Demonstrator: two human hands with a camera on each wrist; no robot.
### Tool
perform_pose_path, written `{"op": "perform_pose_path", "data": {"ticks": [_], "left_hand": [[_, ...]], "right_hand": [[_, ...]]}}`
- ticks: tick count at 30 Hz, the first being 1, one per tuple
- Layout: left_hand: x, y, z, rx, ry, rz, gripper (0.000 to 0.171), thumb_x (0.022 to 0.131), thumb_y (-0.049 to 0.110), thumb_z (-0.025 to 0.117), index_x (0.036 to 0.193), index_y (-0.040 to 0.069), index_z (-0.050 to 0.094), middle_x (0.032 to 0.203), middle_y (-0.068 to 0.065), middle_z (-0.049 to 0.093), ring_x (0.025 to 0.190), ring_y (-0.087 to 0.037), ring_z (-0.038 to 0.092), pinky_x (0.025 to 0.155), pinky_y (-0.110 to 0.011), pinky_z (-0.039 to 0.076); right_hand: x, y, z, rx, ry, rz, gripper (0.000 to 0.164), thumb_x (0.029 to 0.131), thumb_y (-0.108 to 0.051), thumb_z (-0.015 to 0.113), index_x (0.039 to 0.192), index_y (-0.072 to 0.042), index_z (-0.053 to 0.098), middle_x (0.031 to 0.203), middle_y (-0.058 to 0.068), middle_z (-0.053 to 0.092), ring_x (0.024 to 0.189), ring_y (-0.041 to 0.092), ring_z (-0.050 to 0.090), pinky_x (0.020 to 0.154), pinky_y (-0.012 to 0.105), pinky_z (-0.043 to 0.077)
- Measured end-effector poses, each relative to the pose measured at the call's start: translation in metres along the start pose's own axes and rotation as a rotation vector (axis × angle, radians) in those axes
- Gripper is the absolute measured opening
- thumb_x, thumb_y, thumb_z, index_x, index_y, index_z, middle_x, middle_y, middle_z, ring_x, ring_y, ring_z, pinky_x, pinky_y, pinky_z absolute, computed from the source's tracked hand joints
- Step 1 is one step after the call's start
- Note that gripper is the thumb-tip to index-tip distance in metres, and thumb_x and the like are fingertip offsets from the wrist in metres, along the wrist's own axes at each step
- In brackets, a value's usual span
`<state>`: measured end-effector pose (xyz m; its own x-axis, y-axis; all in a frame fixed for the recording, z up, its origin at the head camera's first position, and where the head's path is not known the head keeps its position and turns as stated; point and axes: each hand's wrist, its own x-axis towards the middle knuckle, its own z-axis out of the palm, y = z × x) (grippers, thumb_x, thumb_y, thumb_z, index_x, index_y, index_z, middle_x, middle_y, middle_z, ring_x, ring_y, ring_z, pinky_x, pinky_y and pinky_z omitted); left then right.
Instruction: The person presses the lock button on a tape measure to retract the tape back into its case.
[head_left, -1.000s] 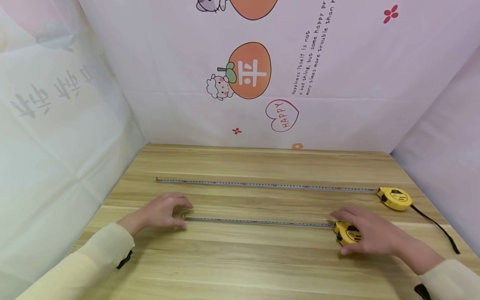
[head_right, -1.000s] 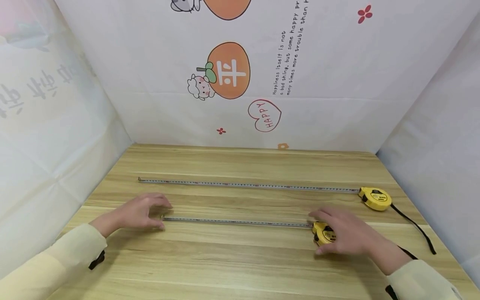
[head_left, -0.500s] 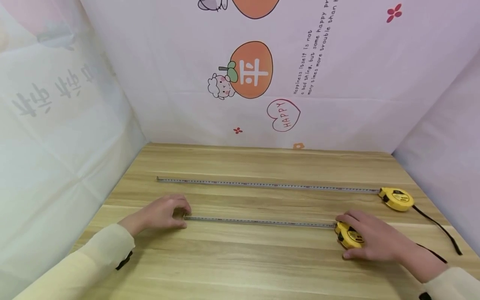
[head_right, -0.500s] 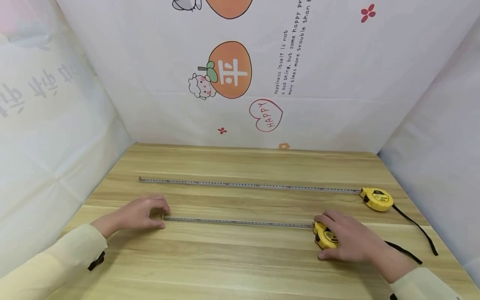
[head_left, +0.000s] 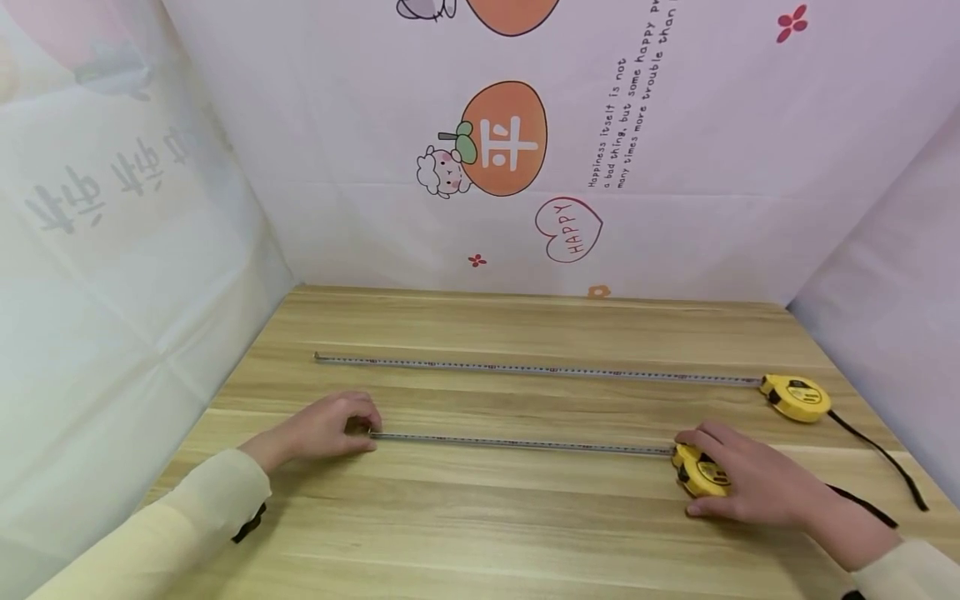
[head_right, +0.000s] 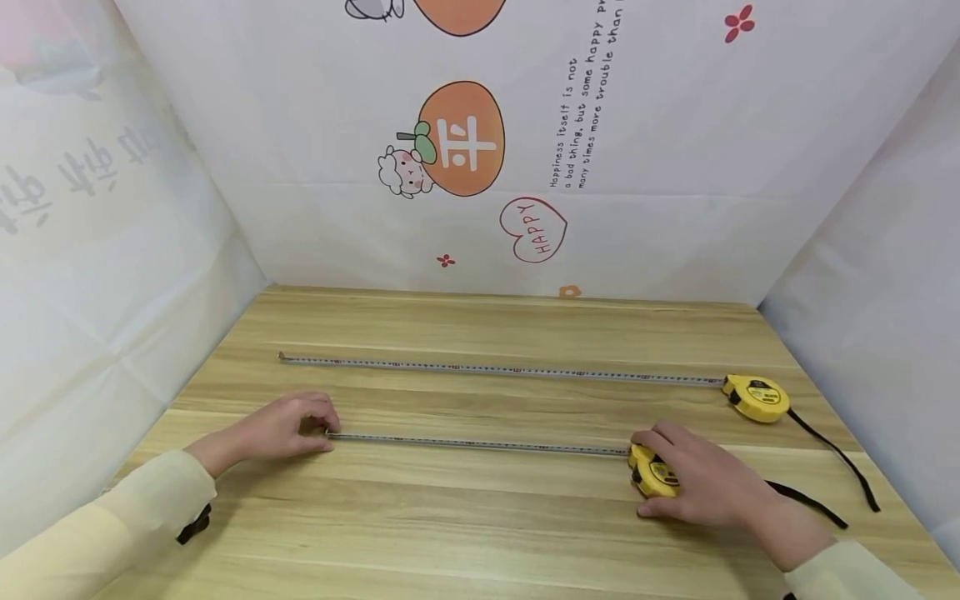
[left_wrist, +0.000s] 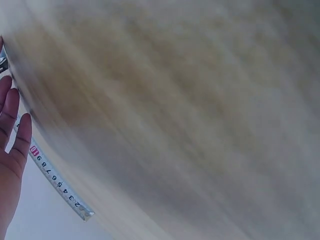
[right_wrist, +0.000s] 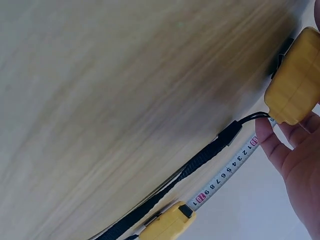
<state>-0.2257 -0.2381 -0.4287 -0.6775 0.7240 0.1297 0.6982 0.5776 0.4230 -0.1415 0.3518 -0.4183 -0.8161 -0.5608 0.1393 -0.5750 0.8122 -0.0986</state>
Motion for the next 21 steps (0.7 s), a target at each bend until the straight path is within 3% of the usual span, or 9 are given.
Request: {"op": "perform_pose_path", "data": {"ticks": [13,18,21], "left_hand": [[-0.0038,-0.0014,0.0026,-0.009,0.015,-0.021,0.011,0.086,0.019,0.076,0.092,0.024,0.068,0.095,0.015,0.059,0.084,-0.005,0.055,0.077,-0.029,0.050],[-0.0032,-0.0021,0.0023,0.000,0.020,-0.007,0.011,0.087,0.018,0.075,0.092,0.024,0.068,0.094,0.014,0.059,0.083,-0.006,0.055,0.076,-0.029,0.050],[-0.0032,-0.0024,0.0020,0.006,0.019,0.001,0.010,0.088,0.019,0.075,0.093,0.024,0.068,0.095,0.014,0.060,0.083,-0.006,0.055,0.076,-0.029,0.050]], "right_hand": [[-0.0009,-0.0017,-0.0014,-0.007,-0.023,0.017,0.084,0.075,-0.069,0.068,0.129,-0.006,0.055,0.115,0.004,0.056,0.102,0.023,0.059,0.080,0.045,0.051],[-0.0033,-0.0031,-0.0014,0.026,-0.040,0.051,0.086,0.075,-0.068,0.069,0.132,-0.005,0.053,0.121,0.012,0.058,0.108,0.035,0.058,0.085,0.053,0.049],[-0.0033,-0.0037,-0.0033,0.033,-0.052,0.059,0.084,0.076,-0.066,0.070,0.132,-0.006,0.053,0.121,0.012,0.059,0.108,0.035,0.059,0.085,0.054,0.049]]}}
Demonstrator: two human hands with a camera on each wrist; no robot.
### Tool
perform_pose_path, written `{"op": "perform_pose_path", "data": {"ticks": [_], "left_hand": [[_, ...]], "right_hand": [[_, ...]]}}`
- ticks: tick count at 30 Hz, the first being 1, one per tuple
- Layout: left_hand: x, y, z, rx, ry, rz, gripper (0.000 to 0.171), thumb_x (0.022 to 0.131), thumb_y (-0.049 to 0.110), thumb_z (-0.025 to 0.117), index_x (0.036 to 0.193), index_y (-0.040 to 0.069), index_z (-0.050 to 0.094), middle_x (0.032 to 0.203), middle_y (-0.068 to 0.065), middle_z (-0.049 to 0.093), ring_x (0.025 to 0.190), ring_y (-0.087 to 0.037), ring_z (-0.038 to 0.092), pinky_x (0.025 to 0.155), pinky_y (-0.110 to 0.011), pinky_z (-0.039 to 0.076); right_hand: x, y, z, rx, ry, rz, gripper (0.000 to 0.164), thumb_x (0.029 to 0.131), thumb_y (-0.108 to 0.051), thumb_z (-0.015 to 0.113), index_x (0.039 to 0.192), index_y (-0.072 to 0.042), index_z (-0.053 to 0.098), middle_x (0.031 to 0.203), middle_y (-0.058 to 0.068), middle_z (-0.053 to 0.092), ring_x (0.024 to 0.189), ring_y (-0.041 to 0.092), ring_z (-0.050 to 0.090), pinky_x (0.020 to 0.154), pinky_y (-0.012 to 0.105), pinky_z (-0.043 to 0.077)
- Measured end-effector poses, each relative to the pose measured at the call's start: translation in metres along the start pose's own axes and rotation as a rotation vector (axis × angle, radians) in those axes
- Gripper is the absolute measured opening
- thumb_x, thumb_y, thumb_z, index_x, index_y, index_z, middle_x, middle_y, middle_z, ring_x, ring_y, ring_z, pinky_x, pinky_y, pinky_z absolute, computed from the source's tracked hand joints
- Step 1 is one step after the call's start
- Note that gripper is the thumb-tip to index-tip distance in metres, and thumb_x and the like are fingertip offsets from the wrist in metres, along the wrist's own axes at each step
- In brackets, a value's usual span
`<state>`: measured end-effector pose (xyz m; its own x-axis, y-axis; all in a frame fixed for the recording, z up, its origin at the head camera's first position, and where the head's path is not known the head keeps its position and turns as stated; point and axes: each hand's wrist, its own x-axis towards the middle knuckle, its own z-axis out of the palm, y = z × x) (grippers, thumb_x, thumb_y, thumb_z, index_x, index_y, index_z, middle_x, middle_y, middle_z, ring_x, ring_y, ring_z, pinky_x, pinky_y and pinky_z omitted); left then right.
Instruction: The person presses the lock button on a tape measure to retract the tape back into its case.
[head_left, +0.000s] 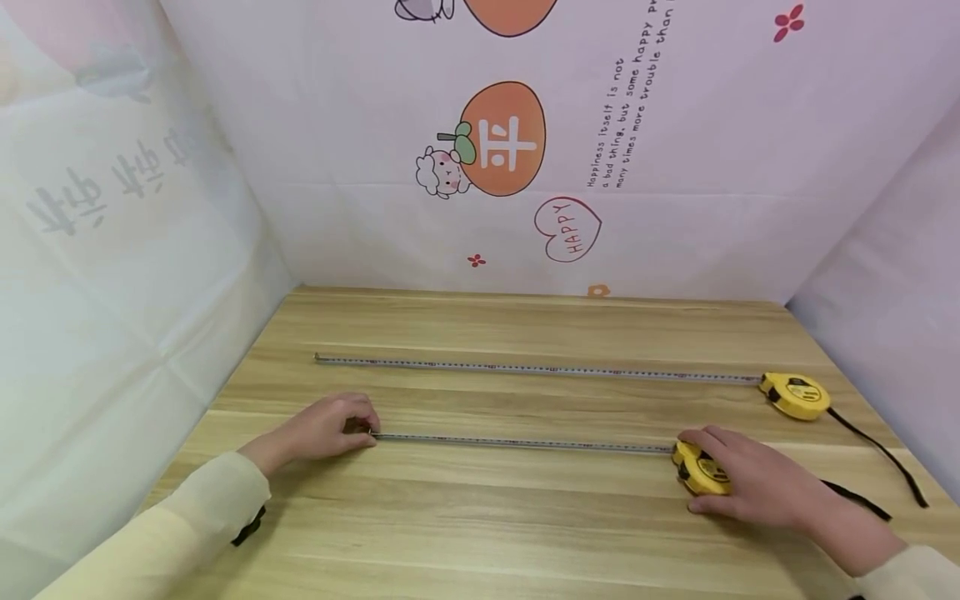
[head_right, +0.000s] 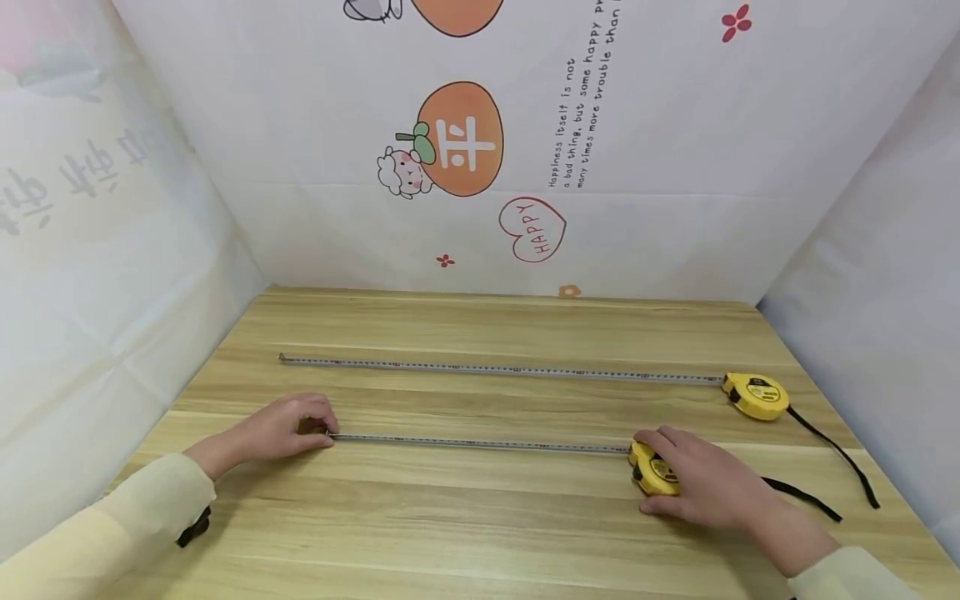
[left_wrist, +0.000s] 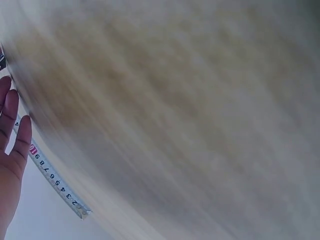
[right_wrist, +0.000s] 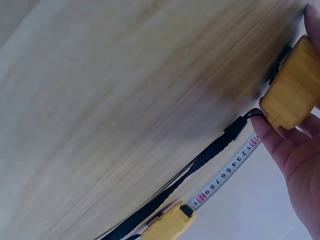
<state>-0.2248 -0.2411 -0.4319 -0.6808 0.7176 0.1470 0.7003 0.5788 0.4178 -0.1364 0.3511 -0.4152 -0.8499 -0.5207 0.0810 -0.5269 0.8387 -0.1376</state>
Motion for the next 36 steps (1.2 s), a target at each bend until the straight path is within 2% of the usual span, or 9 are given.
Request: {"op": "perform_pose_path", "data": {"ticks": [6,13,19,21,26,34,35,36], "left_hand": [[0.000,0.001,0.000,0.022,0.000,0.003,0.008,0.088,0.021,0.075,0.092,0.025,0.069,0.094,0.015,0.060,0.083,-0.006,0.055,0.076,-0.030,0.050],[0.002,0.003,0.000,0.013,0.006,0.014,0.008,0.088,0.021,0.075,0.091,0.024,0.068,0.092,0.015,0.059,0.082,-0.006,0.055,0.075,-0.029,0.049],[0.003,0.004,0.000,0.003,0.000,-0.004,0.006,0.089,0.024,0.074,0.091,0.026,0.068,0.092,0.017,0.058,0.082,-0.007,0.055,0.075,-0.029,0.049],[0.004,0.006,0.000,0.003,-0.001,-0.013,0.006,0.088,0.024,0.074,0.091,0.026,0.068,0.092,0.017,0.058,0.082,-0.007,0.055,0.075,-0.029,0.049],[0.005,0.009,-0.002,-0.004,0.004,-0.028,0.006,0.088,0.023,0.074,0.091,0.025,0.069,0.093,0.016,0.059,0.084,-0.008,0.056,0.077,-0.032,0.049],[0.009,0.011,-0.006,-0.003,0.019,-0.045,0.006,0.088,0.022,0.074,0.091,0.024,0.070,0.094,0.017,0.060,0.087,-0.005,0.057,0.079,-0.033,0.050],[0.010,0.011,-0.006,-0.001,0.020,-0.043,0.006,0.088,0.022,0.074,0.091,0.024,0.070,0.094,0.017,0.061,0.087,-0.005,0.057,0.079,-0.034,0.050],[0.010,0.011,-0.007,-0.003,0.018,-0.043,0.006,0.089,0.021,0.074,0.092,0.024,0.070,0.094,0.017,0.061,0.088,-0.006,0.058,0.079,-0.035,0.051]], "right_hand": [[0.001,0.003,-0.002,-0.034,0.018,-0.043,0.079,0.077,-0.060,0.073,0.131,-0.006,0.055,0.114,0.005,0.062,0.098,0.024,0.062,0.078,0.045,0.052],[0.003,0.006,-0.002,-0.031,0.069,-0.036,0.075,0.070,-0.044,0.085,0.128,-0.006,0.057,0.111,0.012,0.063,0.094,0.029,0.063,0.076,0.048,0.053],[0.005,0.007,-0.004,-0.058,0.083,-0.023,0.072,0.070,-0.033,0.085,0.128,-0.003,0.056,0.109,0.010,0.062,0.089,0.022,0.061,0.073,0.043,0.053],[0.005,0.008,-0.005,-0.063,0.098,-0.028,0.072,0.070,-0.031,0.085,0.129,-0.002,0.055,0.110,0.013,0.062,0.091,0.025,0.062,0.074,0.045,0.053],[0.008,0.012,-0.008,-0.085,0.168,-0.088,0.073,0.066,-0.023,0.085,0.129,-0.001,0.054,0.111,0.020,0.061,0.092,0.033,0.064,0.074,0.049,0.054],[0.017,0.021,-0.015,-0.144,0.271,-0.206,0.073,0.061,-0.016,0.088,0.124,0.002,0.056,0.101,0.014,0.062,0.082,0.025,0.063,0.066,0.042,0.054],[0.017,0.022,-0.016,-0.145,0.282,-0.220,0.072,0.062,-0.018,0.087,0.124,0.002,0.056,0.101,0.014,0.062,0.081,0.026,0.063,0.065,0.042,0.054],[0.018,0.023,-0.016,-0.146,0.294,-0.234,0.070,0.067,-0.026,0.086,0.124,0.002,0.056,0.101,0.015,0.062,0.080,0.027,0.062,0.064,0.042,0.053]]}}
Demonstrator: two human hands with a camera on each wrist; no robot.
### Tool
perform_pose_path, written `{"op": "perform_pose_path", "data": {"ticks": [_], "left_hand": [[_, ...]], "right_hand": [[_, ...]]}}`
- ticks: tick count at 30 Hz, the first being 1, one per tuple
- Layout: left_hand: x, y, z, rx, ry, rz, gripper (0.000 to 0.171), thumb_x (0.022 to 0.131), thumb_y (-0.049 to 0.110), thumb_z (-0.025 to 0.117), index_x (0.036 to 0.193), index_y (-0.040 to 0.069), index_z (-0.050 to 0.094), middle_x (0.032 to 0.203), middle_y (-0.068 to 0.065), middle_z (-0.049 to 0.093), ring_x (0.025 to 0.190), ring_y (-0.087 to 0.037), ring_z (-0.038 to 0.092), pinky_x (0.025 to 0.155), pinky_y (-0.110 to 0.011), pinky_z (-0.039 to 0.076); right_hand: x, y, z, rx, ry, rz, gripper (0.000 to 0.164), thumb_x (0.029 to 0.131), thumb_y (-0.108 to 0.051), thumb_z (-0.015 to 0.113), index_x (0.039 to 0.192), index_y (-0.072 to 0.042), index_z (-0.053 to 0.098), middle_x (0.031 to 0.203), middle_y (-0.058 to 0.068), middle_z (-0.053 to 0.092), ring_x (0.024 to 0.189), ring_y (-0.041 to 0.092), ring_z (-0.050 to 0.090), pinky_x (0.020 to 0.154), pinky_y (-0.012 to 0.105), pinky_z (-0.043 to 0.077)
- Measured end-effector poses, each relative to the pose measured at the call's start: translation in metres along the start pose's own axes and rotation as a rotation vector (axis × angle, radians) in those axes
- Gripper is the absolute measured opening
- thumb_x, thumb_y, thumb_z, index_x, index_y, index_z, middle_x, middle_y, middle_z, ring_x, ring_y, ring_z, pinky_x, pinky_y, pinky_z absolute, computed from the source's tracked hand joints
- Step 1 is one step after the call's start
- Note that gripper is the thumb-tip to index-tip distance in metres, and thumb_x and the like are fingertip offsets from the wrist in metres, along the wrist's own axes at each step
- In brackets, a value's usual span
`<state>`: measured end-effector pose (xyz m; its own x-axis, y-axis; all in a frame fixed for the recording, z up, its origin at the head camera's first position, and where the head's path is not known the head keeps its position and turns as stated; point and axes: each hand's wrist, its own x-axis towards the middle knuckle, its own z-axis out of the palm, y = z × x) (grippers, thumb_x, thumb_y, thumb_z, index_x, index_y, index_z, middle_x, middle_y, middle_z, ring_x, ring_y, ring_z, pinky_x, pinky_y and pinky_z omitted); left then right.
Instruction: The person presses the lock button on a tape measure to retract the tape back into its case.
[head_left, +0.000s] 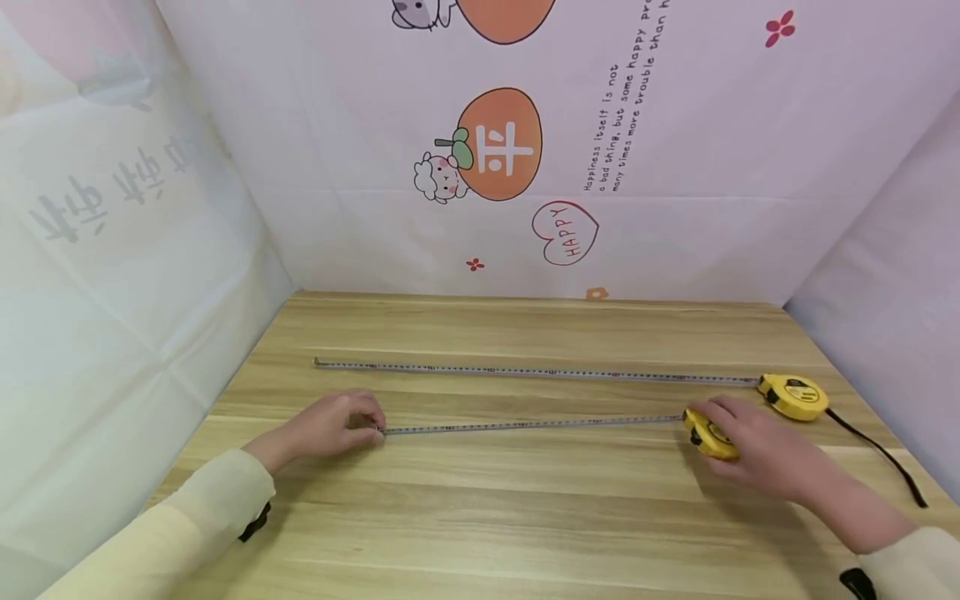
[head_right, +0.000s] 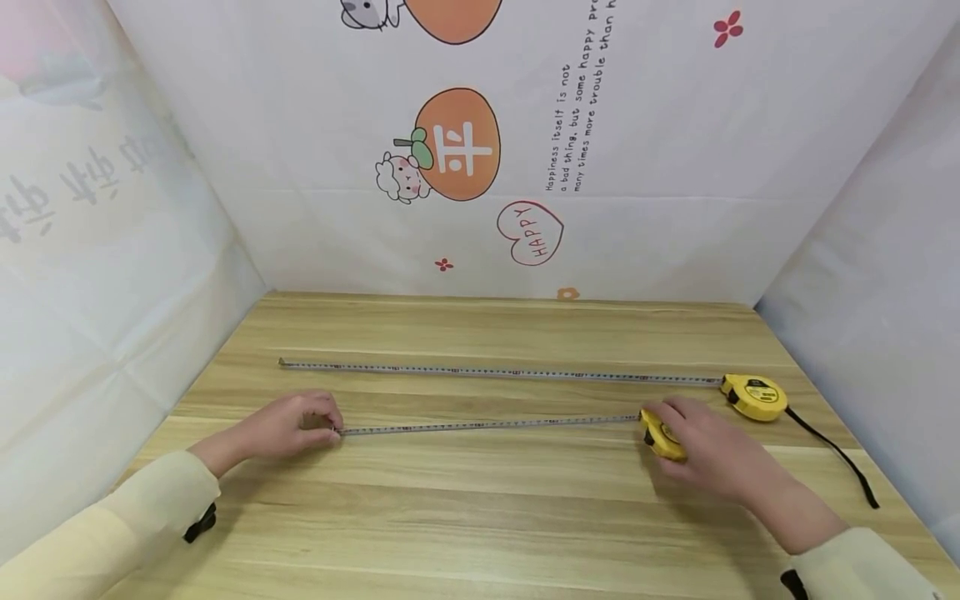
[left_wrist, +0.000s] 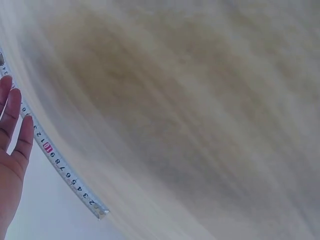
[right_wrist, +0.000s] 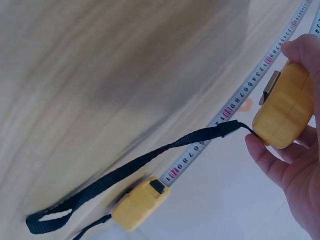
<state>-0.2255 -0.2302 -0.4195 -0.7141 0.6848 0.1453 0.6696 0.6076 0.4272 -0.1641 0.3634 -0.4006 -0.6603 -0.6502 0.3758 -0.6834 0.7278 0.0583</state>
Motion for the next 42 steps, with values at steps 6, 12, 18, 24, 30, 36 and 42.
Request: {"op": "perform_pose_path", "data": {"ticks": [6,12,18,24,30,36,42], "left_hand": [[0.003,-0.001,-0.004,-0.031,0.006,-0.023,0.008,0.089,0.016,0.072,0.094,0.022,0.071,0.096,0.016,0.062,0.091,-0.008,0.059,0.081,-0.036,0.051],[0.007,-0.001,-0.009,-0.079,0.029,-0.034,0.010,0.089,0.012,0.072,0.096,0.019,0.069,0.096,0.014,0.062,0.092,-0.009,0.059,0.082,-0.035,0.052],[0.012,-0.003,-0.014,-0.126,0.067,-0.046,0.005,0.091,0.018,0.070,0.096,0.018,0.068,0.094,0.013,0.063,0.090,-0.009,0.058,0.081,-0.038,0.050],[0.017,-0.004,-0.020,-0.185,0.122,-0.080,0.008,0.094,0.024,0.067,0.093,0.017,0.068,0.091,0.012,0.064,0.086,-0.012,0.058,0.076,-0.038,0.047],[0.020,-0.004,-0.025,-0.241,0.150,-0.121,0.005,0.095,0.020,0.065,0.095,0.016,0.068,0.092,0.008,0.065,0.086,-0.014,0.058,0.077,-0.038,0.048],[0.022,-0.004,-0.028,-0.292,0.189,-0.141,0.005,0.096,0.017,0.064,0.097,0.015,0.068,0.094,0.004,0.065,0.087,-0.017,0.058,0.077,-0.039,0.048],[0.026,0.003,-0.034,-0.331,0.225,-0.177,0.005,0.095,0.014,0.064,0.098,0.011,0.068,0.093,0.000,0.065,0.086,-0.018,0.057,0.079,-0.041,0.047]], "right_hand": [[0.005,0.002,-0.004,-0.023,0.071,-0.020,0.076,0.093,-0.061,0.027,0.123,0.003,0.056,0.102,0.020,0.060,0.083,0.034,0.062,0.060,0.043,0.053],[0.011,0.001,-0.013,-0.047,0.041,0.019,0.069,0.085,-0.054,0.066,0.125,0.001,0.056,0.102,0.017,0.060,0.084,0.033,0.061,0.064,0.047,0.052],[0.015,0.001,-0.021,-0.057,0.038,0.036,0.068,0.079,-0.045,0.076,0.122,0.004,0.056,0.101,0.019,0.060,0.080,0.031,0.062,0.062,0.045,0.052],[0.020,0.003,-0.027,-0.045,0.086,0.007,0.080,0.092,-0.063,0.026,0.120,0.005,0.057,0.101,0.020,0.061,0.080,0.032,0.062,0.061,0.045,0.052],[0.022,0.005,-0.036,-0.042,0.055,0.032,0.069,0.079,-0.045,0.078,0.123,0.002,0.055,0.099,0.012,0.062,0.076,0.021,0.059,0.058,0.038,0.049],[0.024,0.006,-0.041,-0.051,0.030,0.057,0.079,0.057,-0.014,0.091,0.125,-0.001,0.053,0.101,0.011,0.062,0.076,0.018,0.057,0.057,0.036,0.048],[0.025,0.008,-0.044,-0.035,0.065,0.031,0.068,0.087,-0.061,0.059,0.125,-0.005,0.053,0.101,0.013,0.061,0.078,0.021,0.057,0.056,0.038,0.050]]}}
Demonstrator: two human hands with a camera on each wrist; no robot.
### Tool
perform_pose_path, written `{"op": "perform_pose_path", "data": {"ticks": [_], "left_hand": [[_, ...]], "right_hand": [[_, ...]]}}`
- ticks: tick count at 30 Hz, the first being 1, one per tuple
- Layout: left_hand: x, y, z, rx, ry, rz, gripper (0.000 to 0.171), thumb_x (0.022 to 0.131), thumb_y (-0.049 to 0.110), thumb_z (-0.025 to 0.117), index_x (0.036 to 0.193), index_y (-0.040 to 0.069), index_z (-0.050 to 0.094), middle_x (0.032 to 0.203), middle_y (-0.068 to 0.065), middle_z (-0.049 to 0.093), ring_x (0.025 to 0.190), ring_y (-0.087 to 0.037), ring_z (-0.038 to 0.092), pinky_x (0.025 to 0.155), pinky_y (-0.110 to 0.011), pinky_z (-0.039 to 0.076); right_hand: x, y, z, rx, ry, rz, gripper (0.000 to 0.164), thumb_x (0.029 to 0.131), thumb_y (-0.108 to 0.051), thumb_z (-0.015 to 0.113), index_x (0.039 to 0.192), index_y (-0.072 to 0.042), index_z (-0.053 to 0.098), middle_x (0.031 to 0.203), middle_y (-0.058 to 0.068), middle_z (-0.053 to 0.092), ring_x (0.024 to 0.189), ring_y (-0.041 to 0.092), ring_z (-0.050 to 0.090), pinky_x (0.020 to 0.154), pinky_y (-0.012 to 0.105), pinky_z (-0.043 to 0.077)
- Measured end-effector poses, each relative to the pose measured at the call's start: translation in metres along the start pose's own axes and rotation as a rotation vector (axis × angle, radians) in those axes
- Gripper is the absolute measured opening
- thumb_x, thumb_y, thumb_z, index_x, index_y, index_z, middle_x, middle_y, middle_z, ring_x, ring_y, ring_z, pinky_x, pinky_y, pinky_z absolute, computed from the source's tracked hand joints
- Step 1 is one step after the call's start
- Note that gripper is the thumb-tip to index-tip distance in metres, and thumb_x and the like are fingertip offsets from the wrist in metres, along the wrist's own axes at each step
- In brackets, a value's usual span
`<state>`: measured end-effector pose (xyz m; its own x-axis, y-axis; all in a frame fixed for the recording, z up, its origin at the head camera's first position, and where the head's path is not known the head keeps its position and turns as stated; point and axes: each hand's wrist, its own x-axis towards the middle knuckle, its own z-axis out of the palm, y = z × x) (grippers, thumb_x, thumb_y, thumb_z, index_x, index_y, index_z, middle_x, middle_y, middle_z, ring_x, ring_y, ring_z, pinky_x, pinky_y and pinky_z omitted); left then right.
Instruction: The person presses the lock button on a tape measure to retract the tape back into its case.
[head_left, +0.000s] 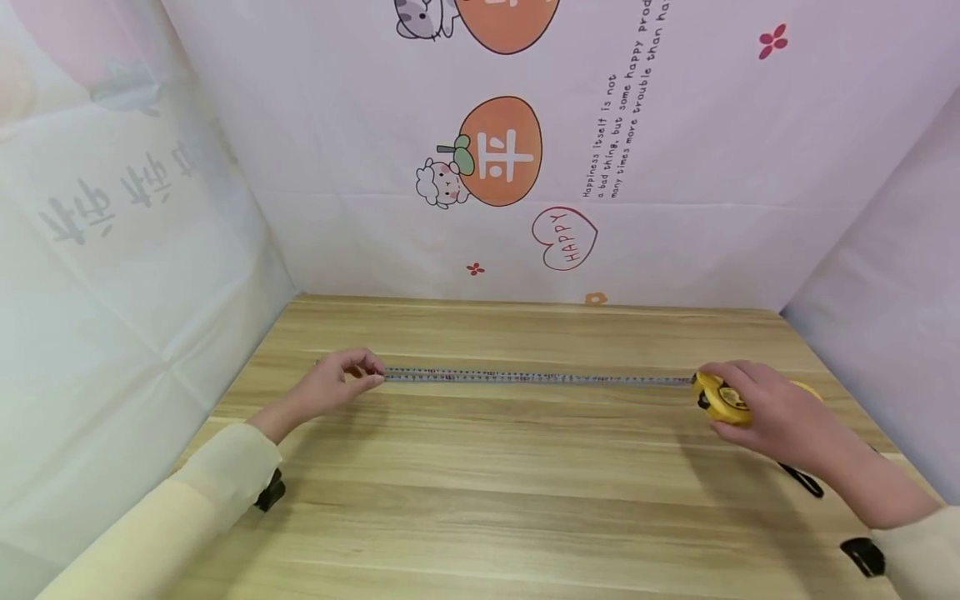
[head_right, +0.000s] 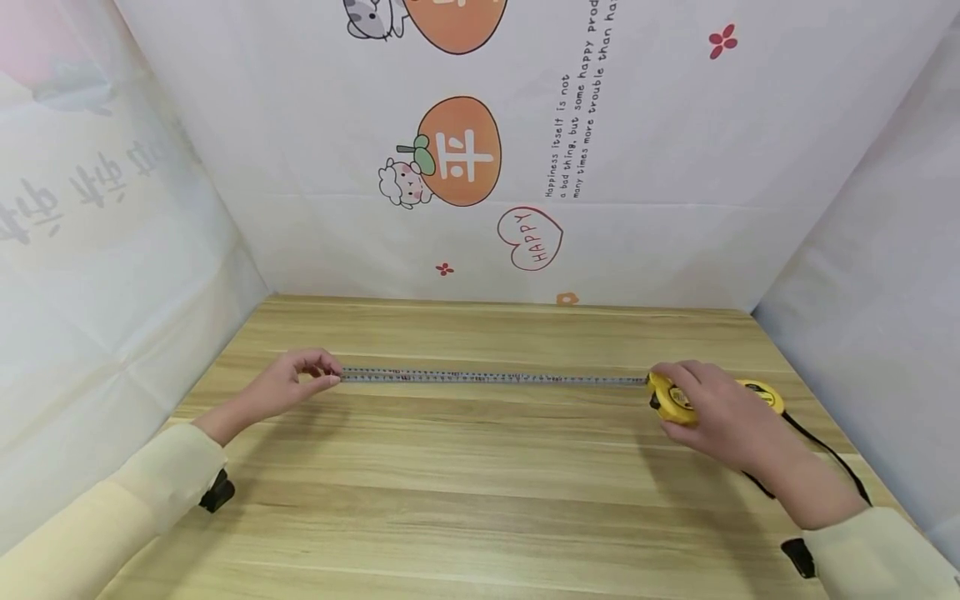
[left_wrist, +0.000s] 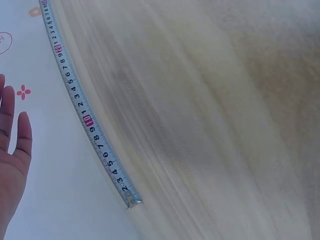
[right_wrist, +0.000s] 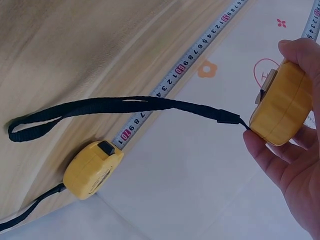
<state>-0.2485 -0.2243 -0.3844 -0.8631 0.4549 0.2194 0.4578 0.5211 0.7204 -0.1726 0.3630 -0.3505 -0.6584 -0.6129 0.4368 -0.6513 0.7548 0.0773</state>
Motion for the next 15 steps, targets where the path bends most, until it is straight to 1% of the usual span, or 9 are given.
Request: {"op": "perform_pose_path", "data": {"ticks": [2,5,11,15], "left_hand": [[0.0007,0.0014,-0.0003,-0.015,0.009,-0.007,0.006,0.095,0.012,0.064,0.099,0.009,0.068,0.094,-0.001,0.065,0.086,-0.019,0.057,0.080,-0.041,0.047],[0.0013,0.0017,-0.0008,-0.027,0.023,-0.001,0.008,0.095,0.010,0.064,0.102,0.006,0.067,0.096,-0.004,0.066,0.087,-0.021,0.058,0.079,-0.040,0.048],[0.0028,0.0011,-0.0033,-0.015,0.057,0.005,0.010,0.096,0.012,0.063,0.103,0.006,0.065,0.100,-0.004,0.065,0.089,-0.020,0.058,0.077,-0.033,0.049],[0.0054,0.0002,-0.0052,-0.037,0.077,0.017,0.010,0.096,0.015,0.064,0.102,0.007,0.065,0.098,-0.004,0.065,0.089,-0.020,0.059,0.077,-0.032,0.049]], "right_hand": [[0.0010,0.0004,-0.0009,0.003,0.015,-0.010,0.072,0.091,-0.066,0.034,0.125,-0.006,0.053,0.101,0.013,0.060,0.078,0.022,0.058,0.056,0.038,0.050],[0.0028,0.0003,-0.0022,0.000,0.030,-0.022,0.071,0.092,-0.065,0.028,0.123,-0.007,0.055,0.100,0.013,0.060,0.078,0.024,0.058,0.057,0.040,0.050],[0.0070,-0.0016,-0.0035,-0.006,0.055,-0.045,0.065,0.094,-0.064,0.028,0.116,-0.012,0.061,0.099,0.010,0.060,0.077,0.024,0.057,0.057,0.041,0.050],[0.0088,-0.0022,-0.0038,-0.008,0.070,-0.065,0.061,0.095,-0.063,0.029,0.113,-0.015,0.063,0.098,0.006,0.060,0.076,0.021,0.055,0.057,0.040,0.049]]}}
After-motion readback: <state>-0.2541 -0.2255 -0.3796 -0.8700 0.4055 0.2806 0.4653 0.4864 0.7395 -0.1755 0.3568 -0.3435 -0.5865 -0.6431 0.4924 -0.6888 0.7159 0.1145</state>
